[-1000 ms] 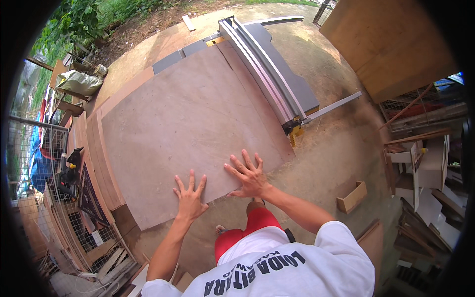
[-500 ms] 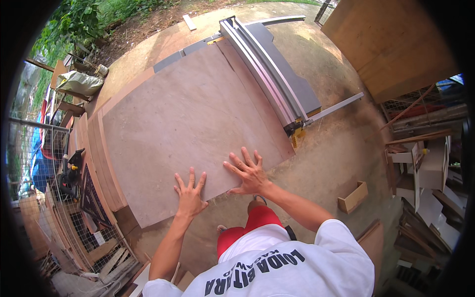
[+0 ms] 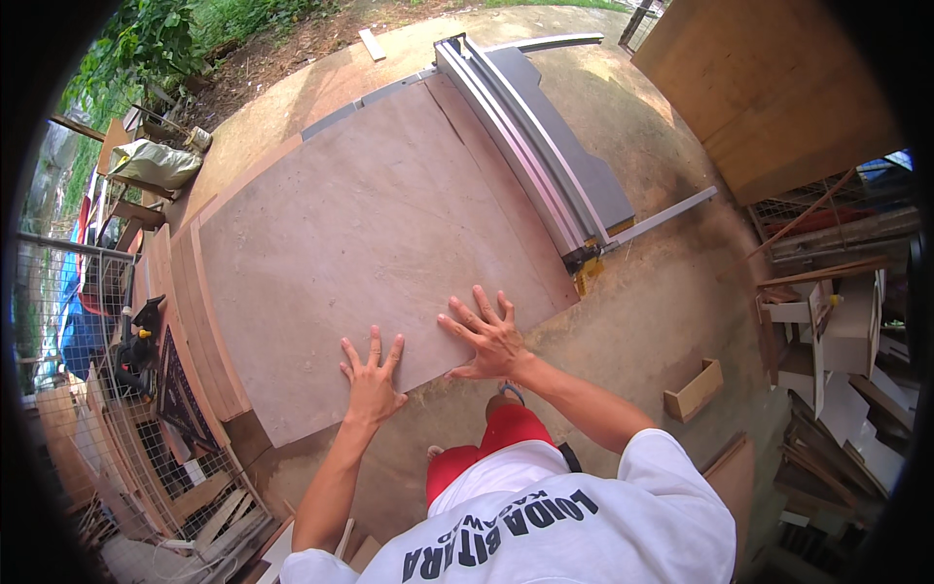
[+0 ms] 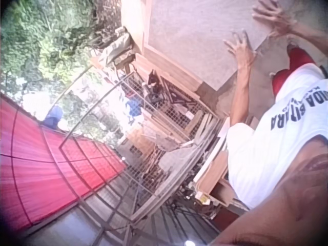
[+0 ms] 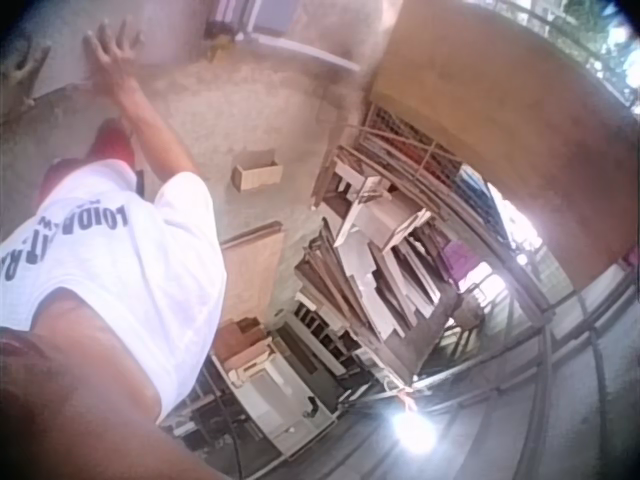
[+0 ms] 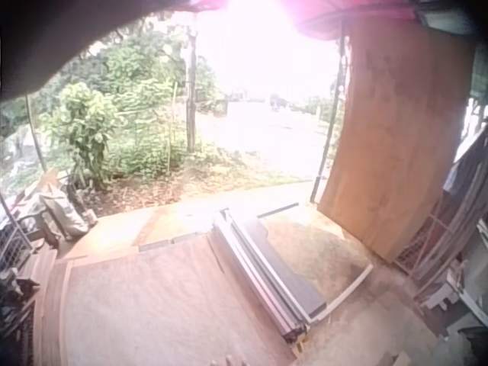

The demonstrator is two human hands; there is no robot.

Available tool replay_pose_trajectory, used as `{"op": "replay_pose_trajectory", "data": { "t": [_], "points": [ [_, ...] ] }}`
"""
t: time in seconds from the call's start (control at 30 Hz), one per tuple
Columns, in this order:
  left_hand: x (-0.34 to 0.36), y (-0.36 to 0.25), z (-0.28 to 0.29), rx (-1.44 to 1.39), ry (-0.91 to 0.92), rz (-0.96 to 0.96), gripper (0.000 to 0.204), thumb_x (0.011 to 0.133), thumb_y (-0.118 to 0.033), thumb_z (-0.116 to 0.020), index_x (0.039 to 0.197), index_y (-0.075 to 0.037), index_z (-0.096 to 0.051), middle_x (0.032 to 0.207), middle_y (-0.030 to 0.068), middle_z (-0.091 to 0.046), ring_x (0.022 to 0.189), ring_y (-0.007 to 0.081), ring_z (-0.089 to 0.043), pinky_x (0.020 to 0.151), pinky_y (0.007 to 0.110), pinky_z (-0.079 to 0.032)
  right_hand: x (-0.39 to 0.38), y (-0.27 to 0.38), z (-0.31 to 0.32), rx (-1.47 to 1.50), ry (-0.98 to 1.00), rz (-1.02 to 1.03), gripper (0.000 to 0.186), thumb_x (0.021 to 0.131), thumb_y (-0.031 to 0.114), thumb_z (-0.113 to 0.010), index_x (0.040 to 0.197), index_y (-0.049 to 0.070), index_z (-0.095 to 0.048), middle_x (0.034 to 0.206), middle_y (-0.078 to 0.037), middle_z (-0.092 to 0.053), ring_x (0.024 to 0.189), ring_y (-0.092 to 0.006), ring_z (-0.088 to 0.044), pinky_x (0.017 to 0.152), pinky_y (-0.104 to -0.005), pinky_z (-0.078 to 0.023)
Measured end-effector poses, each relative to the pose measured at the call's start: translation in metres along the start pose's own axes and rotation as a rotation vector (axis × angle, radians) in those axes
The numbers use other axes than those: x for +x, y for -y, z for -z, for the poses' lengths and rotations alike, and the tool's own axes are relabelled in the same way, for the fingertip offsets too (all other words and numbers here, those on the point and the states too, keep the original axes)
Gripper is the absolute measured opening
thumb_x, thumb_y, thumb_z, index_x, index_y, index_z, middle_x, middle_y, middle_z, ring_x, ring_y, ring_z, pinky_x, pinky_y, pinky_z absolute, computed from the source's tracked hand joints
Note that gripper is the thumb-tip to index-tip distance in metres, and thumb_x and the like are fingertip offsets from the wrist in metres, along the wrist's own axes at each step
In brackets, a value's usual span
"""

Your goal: The person marks a large sheet of plywood with a pencil and speed square, then adjusts the table saw fence and pushes the sheet through the blade to cut it. The person handles the sheet and fence multiple times to align and complete the cut.

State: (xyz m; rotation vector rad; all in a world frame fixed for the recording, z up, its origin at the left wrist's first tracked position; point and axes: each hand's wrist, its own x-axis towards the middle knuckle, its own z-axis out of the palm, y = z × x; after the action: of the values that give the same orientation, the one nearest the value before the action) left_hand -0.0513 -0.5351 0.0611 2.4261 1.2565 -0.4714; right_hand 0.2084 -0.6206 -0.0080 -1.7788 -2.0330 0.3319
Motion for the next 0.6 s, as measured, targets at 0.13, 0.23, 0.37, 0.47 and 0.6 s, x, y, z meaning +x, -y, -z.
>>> {"op": "replay_pose_trajectory", "data": {
  "t": [0.13,0.23,0.37,0.47,0.6],
  "points": [
    [0.004,0.003,0.004,-0.004,0.004,0.000,0.116,0.061,-0.027,-0.093,0.161,-0.033,-0.034,0.171,0.0178,-0.015,0.145,0.0698,-0.010,0.102,0.084,-0.034,0.006,-0.002,-0.001,-0.009,-0.006,0.002,0.112,0.057,0.076,-0.082,0.154,0.032,-0.049,0.165,-0.004,-0.039,0.156,-0.0423,-0.021,0.118,-0.0691,-0.013],
    [0.008,0.003,0.010,-0.009,0.007,0.000,0.115,0.061,-0.027,-0.093,0.161,-0.033,-0.035,0.171,0.0179,-0.016,0.145,0.0694,-0.010,0.102,0.084,-0.034,0.010,-0.002,-0.002,-0.009,-0.021,-0.001,0.112,0.057,0.076,-0.081,0.154,0.033,-0.049,0.164,-0.004,-0.040,0.156,-0.0417,-0.023,0.118,-0.0690,-0.014],
    [0.014,0.007,0.014,-0.009,0.003,-0.001,0.115,0.061,-0.026,-0.094,0.160,-0.032,-0.036,0.170,0.0179,-0.018,0.145,0.0691,-0.010,0.102,0.084,-0.035,0.020,-0.004,0.000,-0.031,-0.026,-0.011,0.110,0.056,0.081,-0.080,0.152,0.034,-0.051,0.163,-0.003,-0.042,0.155,-0.0396,-0.026,0.118,-0.0680,-0.015],
    [0.019,0.009,0.017,-0.011,0.005,0.001,0.116,0.061,-0.026,-0.095,0.160,-0.032,-0.036,0.170,0.0179,-0.019,0.145,0.0690,-0.011,0.102,0.084,-0.035,0.026,-0.004,0.002,-0.027,-0.022,-0.014,0.110,0.056,0.080,-0.081,0.152,0.035,-0.051,0.163,-0.003,-0.042,0.155,-0.0391,-0.026,0.118,-0.0676,-0.016],
    [0.026,0.011,0.022,-0.007,0.014,0.005,0.115,0.060,-0.026,-0.095,0.160,-0.032,-0.037,0.170,0.0179,-0.019,0.145,0.0687,-0.011,0.102,0.084,-0.035,0.031,-0.007,0.001,-0.046,-0.018,-0.012,0.111,0.055,0.079,-0.082,0.152,0.035,-0.051,0.164,-0.002,-0.041,0.155,-0.0387,-0.026,0.118,-0.0672,-0.017]
  ]
}}
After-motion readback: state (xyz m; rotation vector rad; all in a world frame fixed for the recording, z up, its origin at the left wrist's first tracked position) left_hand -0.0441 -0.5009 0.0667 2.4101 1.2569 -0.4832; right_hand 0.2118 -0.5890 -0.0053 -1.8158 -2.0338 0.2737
